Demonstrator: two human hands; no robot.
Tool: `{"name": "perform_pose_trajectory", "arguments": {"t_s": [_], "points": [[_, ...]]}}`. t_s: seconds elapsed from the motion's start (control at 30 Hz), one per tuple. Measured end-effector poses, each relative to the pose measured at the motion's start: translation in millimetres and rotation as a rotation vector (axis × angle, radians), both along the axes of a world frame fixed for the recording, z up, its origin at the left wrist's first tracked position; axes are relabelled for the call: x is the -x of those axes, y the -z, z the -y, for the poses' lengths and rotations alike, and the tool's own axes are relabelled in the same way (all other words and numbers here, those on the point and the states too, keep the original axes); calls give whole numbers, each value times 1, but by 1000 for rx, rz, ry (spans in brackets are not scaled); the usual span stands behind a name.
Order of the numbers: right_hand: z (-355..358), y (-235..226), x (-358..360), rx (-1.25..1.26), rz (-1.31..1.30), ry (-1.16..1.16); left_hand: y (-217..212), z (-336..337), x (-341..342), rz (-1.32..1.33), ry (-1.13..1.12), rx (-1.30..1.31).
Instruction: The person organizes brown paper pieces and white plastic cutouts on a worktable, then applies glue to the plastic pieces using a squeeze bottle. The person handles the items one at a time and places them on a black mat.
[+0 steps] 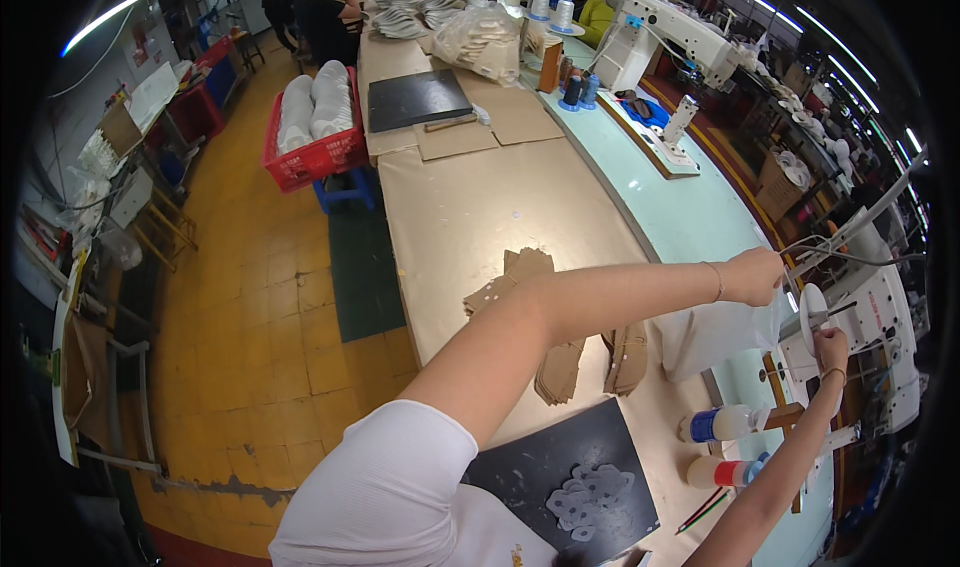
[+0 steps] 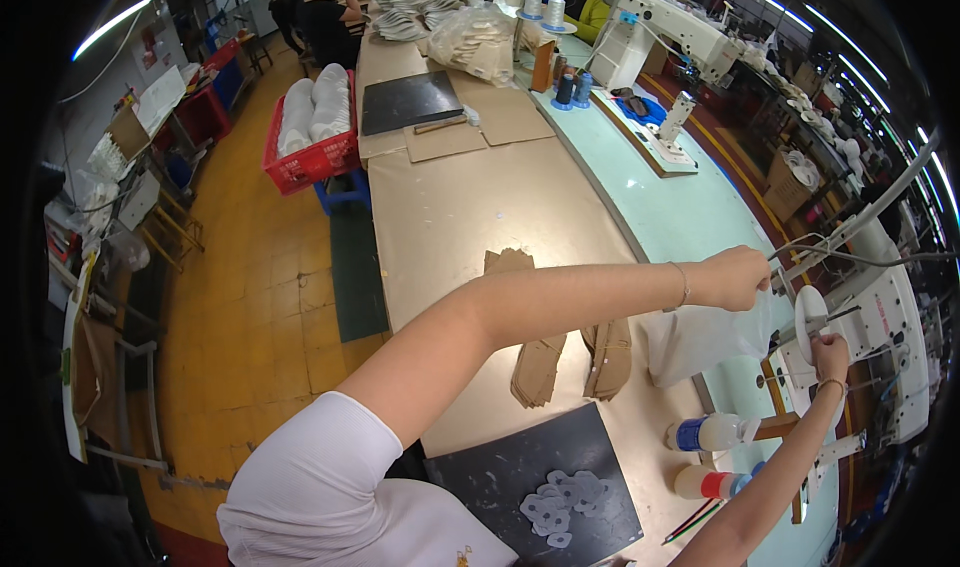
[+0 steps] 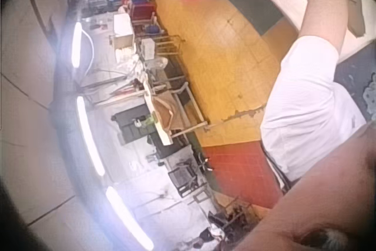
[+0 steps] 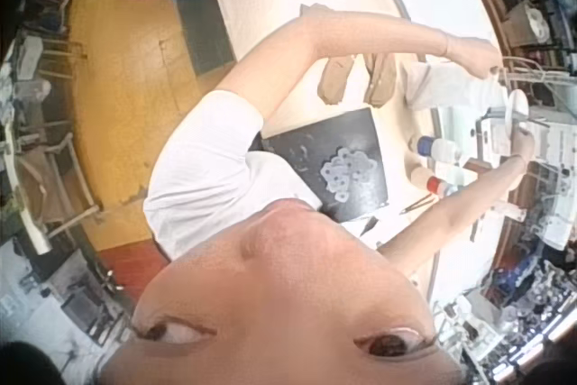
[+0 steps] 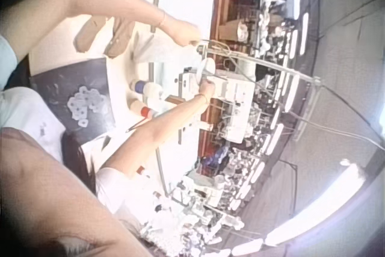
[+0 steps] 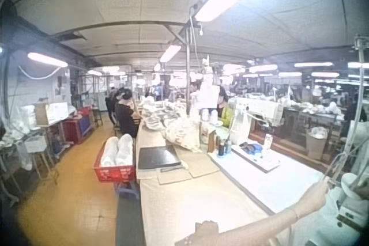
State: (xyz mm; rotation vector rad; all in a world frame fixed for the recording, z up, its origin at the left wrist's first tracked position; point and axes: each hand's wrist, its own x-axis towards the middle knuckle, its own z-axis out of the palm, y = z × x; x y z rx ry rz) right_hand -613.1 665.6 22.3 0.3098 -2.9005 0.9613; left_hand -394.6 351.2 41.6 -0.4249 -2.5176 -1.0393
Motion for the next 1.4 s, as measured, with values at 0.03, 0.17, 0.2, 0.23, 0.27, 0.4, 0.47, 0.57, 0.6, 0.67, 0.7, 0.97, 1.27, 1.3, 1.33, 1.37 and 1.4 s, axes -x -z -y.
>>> {"name": "perform_pose_trajectory", "arguments": {"t_s": [0.03, 0.17, 0.2, 0.23, 0.27, 0.4, 0.47, 0.57, 0.6, 0.67, 0.7, 0.97, 1.27, 1.3, 1.33, 1.37, 1.4], "points": [[-5, -1, 2, -26, -45, 20, 3, -2, 4, -5, -3, 11], [-1, 0, -2, -57, -139, 7, 1, 2, 8, 11, 39, 22], [-14, -10, 2, -194, -116, -38, -2, -2, 8, 7, 77, 12], [11, -9, -23, -273, -93, -29, -6, 5, -6, 151, 110, -69], [17, -14, -31, -311, -134, -37, -7, 8, -11, 167, 149, -203], [38, -30, -55, -418, -147, 71, -23, 14, -28, 380, 193, -374], [45, -39, -63, -341, -115, 72, -30, 14, -33, 423, 213, -424], [36, -37, -76, -79, -199, 199, -39, 6, -34, 461, 239, -453], [33, -41, -83, -85, -220, 223, -41, 4, -35, 468, 236, -455], [33, -51, -106, 14, -207, 223, -45, 2, -36, 466, 263, -444], [41, -59, -128, 114, -198, 142, -44, 3, -36, 471, 264, -442], [94, -50, -212, 13, -137, -552, -50, -10, -31, 509, 304, -543], [85, -59, -224, -362, -195, -510, -38, 1, -4, 438, 142, -416], [82, -58, -224, -436, -294, -508, -34, -1, 2, 418, 131, -422], [82, -58, -224, -435, -346, -447, -29, -5, 7, 385, 103, -414], [84, -57, -223, -432, -397, -384, -25, -8, 13, 319, 99, -372], [86, -56, -223, -429, -449, -322, -22, -10, 20, 252, 93, -330]]}}
